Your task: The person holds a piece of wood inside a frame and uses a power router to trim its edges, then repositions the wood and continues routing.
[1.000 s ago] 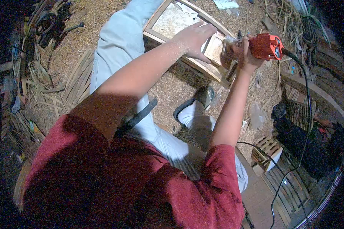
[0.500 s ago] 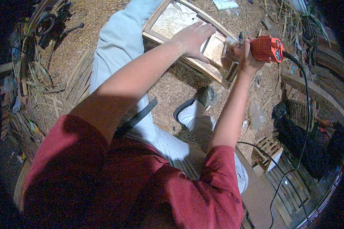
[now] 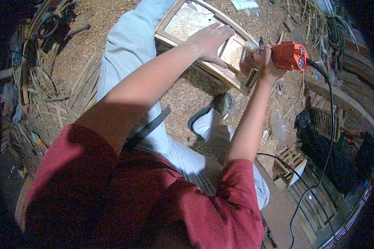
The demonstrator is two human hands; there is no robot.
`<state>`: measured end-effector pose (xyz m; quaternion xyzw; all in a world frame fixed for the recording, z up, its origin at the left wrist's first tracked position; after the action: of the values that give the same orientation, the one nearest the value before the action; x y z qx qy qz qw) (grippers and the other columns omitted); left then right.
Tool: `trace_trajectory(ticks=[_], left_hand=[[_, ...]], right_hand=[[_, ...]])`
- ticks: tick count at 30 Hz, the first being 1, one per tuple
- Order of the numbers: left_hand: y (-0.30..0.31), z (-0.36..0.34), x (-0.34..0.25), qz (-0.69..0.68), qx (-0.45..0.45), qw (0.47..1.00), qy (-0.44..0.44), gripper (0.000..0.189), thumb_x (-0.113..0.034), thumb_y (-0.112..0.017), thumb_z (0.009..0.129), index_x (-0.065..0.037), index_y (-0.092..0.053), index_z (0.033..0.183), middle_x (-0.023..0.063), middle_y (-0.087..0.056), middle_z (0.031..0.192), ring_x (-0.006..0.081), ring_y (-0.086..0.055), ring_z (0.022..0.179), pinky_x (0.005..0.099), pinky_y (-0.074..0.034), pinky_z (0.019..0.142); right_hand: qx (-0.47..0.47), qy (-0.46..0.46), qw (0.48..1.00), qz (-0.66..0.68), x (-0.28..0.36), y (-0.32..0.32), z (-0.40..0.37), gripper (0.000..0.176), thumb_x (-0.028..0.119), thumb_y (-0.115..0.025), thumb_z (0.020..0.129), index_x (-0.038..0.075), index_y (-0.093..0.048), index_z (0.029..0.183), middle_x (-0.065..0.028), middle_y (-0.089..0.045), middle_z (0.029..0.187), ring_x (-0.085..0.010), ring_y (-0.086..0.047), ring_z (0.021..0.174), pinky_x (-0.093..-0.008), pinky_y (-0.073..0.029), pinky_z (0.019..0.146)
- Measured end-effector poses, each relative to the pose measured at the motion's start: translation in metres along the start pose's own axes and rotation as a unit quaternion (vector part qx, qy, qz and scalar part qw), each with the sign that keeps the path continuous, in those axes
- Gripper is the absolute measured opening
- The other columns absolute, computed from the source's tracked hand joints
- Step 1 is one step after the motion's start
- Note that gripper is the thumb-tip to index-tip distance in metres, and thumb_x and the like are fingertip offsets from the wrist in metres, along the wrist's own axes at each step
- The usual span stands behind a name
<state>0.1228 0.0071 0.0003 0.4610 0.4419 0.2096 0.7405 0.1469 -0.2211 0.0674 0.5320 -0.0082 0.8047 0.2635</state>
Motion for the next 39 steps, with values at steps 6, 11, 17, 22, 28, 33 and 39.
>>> trace_trajectory(ticks=[6,11,17,22,28,33,39], left_hand=[[-0.002,-0.001,0.001,-0.009,-0.005,1.0,-0.002,0.121,-0.067,-0.088,0.065,0.001,-0.041,0.154,0.017,-0.047,0.159,0.0284,-0.039,0.153,0.0446,-0.023,0.132],[-0.003,0.0,0.001,-0.006,-0.006,1.0,-0.005,0.121,-0.066,-0.088,0.066,0.001,-0.041,0.154,0.0172,-0.047,0.159,0.028,-0.04,0.153,0.0438,-0.024,0.132],[0.0,0.0,-0.001,-0.007,-0.005,1.0,-0.005,0.122,-0.068,-0.088,0.066,0.0,-0.04,0.155,0.017,-0.047,0.159,0.0277,-0.04,0.153,0.0432,-0.024,0.132],[0.001,0.001,-0.001,-0.008,0.007,1.0,-0.003,0.122,-0.069,-0.087,0.066,0.0,-0.04,0.155,0.0171,-0.048,0.159,0.0278,-0.04,0.153,0.0435,-0.023,0.132],[0.0,0.0,0.0,0.009,-0.011,1.0,-0.006,0.121,-0.07,-0.086,0.067,0.0,-0.04,0.155,0.0165,-0.048,0.159,0.0273,-0.04,0.153,0.0437,-0.023,0.132],[0.001,0.001,-0.001,0.0,-0.006,1.0,-0.006,0.122,-0.071,-0.086,0.067,0.0,-0.04,0.155,0.0168,-0.048,0.159,0.0278,-0.04,0.153,0.0439,-0.023,0.132],[-0.002,0.0,0.0,-0.007,-0.011,1.0,-0.007,0.121,-0.068,-0.088,0.066,0.0,-0.041,0.155,0.0177,-0.048,0.159,0.0288,-0.04,0.153,0.0441,-0.023,0.132]], right_hand=[[0.004,-0.01,1.0,-0.016,0.003,-0.002,0.004,0.028,0.015,-0.086,0.082,-0.003,-0.074,0.1,-0.0109,-0.077,0.098,-0.0202,-0.073,0.086,-0.0358,-0.059,0.083],[0.005,0.001,1.0,0.0,-0.001,-0.004,0.007,0.027,0.014,-0.086,0.083,-0.003,-0.074,0.1,-0.0106,-0.077,0.097,-0.0202,-0.073,0.084,-0.0353,-0.058,0.082],[0.01,0.018,0.999,-0.025,0.001,-0.007,0.009,0.027,0.016,-0.089,0.082,-0.002,-0.074,0.098,-0.0106,-0.077,0.097,-0.0201,-0.072,0.084,-0.0355,-0.058,0.083],[0.01,0.019,0.996,-0.082,0.008,-0.016,0.007,0.026,0.018,-0.088,0.083,-0.001,-0.076,0.096,-0.0093,-0.078,0.097,-0.0195,-0.073,0.085,-0.0357,-0.058,0.084],[0.056,0.035,0.994,-0.088,0.004,-0.024,0.011,0.025,0.018,-0.087,0.084,0.0,-0.076,0.098,-0.0085,-0.078,0.097,-0.0196,-0.073,0.087,-0.036,-0.058,0.085],[0.059,0.014,0.995,-0.084,-0.007,-0.027,0.01,0.026,0.017,-0.086,0.084,0.0,-0.076,0.101,-0.0083,-0.078,0.099,-0.0197,-0.073,0.088,-0.0352,-0.058,0.085],[0.095,0.031,0.994,-0.053,-0.003,-0.036,0.006,0.026,0.013,-0.085,0.084,-0.002,-0.074,0.103,-0.0094,-0.078,0.102,-0.0204,-0.074,0.089,-0.0351,-0.058,0.086]])
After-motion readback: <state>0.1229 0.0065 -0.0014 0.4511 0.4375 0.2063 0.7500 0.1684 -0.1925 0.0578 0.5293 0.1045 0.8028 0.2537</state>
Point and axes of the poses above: each hand's wrist, its own z-axis towards the middle knuckle, its own y-axis out of the back of the hand, x = y × z, the point moved 8 cm from there along z, towards the middle knuckle
